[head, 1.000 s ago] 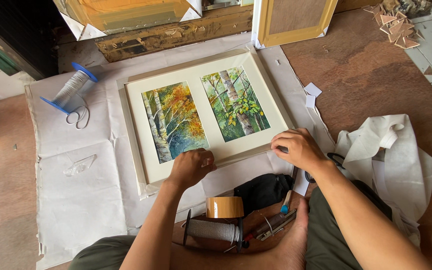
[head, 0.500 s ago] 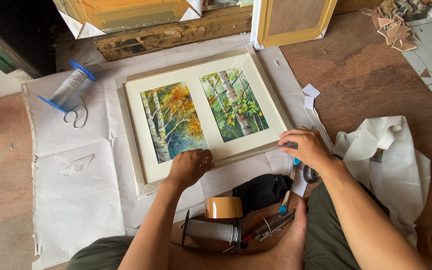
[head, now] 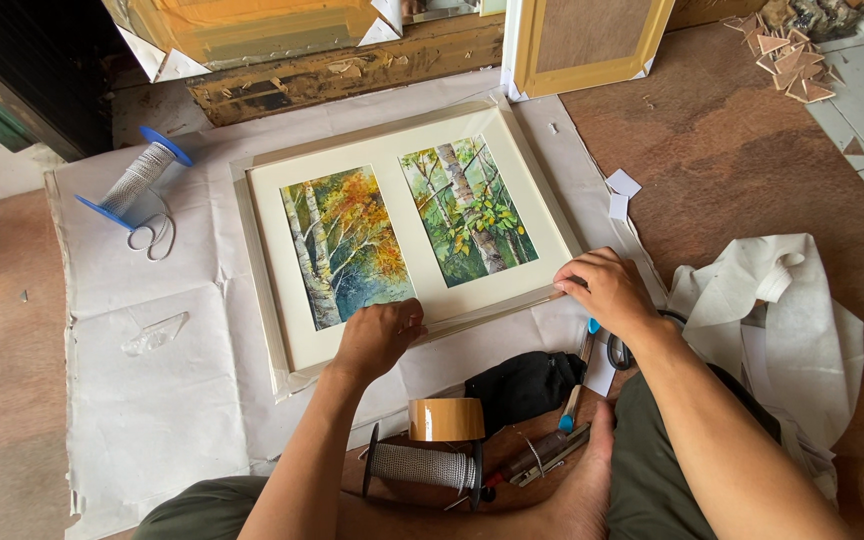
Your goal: The person attaches a metal hanging wire to the back of a picture frame using tape, then flips the frame to adjust the artwork and matting inside. They use scissors to cut tape and a screwdriver to tighten the wire.
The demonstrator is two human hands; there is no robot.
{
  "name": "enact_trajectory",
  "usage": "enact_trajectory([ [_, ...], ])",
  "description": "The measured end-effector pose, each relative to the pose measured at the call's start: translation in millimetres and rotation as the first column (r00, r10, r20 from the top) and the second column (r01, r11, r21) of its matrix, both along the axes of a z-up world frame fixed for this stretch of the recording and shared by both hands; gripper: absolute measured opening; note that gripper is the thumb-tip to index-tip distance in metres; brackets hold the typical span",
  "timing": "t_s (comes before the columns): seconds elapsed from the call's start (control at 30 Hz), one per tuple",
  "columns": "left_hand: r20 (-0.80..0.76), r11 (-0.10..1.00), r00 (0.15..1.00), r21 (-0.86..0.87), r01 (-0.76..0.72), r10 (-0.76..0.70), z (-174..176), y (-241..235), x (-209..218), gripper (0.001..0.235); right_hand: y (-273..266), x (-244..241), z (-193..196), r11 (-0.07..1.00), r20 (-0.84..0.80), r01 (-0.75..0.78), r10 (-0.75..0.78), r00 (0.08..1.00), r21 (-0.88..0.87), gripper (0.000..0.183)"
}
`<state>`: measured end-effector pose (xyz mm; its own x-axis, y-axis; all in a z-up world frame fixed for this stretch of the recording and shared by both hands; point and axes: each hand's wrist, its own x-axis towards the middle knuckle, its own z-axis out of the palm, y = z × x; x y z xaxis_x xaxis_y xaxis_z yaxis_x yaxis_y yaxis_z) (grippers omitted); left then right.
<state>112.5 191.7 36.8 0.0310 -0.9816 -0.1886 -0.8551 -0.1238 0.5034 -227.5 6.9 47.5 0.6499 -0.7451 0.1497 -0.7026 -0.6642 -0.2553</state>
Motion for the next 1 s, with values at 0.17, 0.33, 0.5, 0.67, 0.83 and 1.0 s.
enact_trajectory([
  [0.17, -0.031, 1.0, 0.999, 0.006, -0.017, 0.017, 3.8, -1.2, -0.8, 0.009, -9.4, -9.6, -13.7, 0.997, 0.086, 0.026, -0.032, 0.996, 0.073, 0.012],
  [0.33, -0.03, 1.0, 0.999, 0.003, -0.022, 0.022, 4.5, -0.9, -1.1, 0.008, -7.5, -8.4, -8.9, 0.995, 0.076, 0.048, -0.054, 0.996, 0.086, 0.009],
  [0.5, -0.031, 0.999, 0.998, 0.027, -0.046, 0.047, 4.8, -1.3, -1.3, 0.01, -7.5, -4.6, -8.6, 0.996, 0.079, 0.078, -0.082, 0.993, 0.052, 0.005],
  [0.67, -0.024, 0.998, 0.998, 0.02, -0.061, 0.062, -1.9, -1.9, -1.0, 0.009, -10.9, -4.0, -19.0, 0.989, 0.032, 0.14, -0.141, 0.989, 0.036, 0.006],
  [0.83, -0.038, 0.996, 0.995, 0.003, -0.09, 0.09, -2.9, -0.8, -2.2, 0.01, -5.9, 3.2, -13.5, 0.98, -0.006, 0.201, -0.201, 0.98, 0.012, 0.006],
  [1.0, -0.034, 0.989, 0.995, -0.104, -0.102, 0.099, -8.9, -0.3, -3.1, 0.012, -3.8, 7.9, -15.1, 0.97, -0.033, 0.24, -0.241, 0.97, -0.028, 0.007],
])
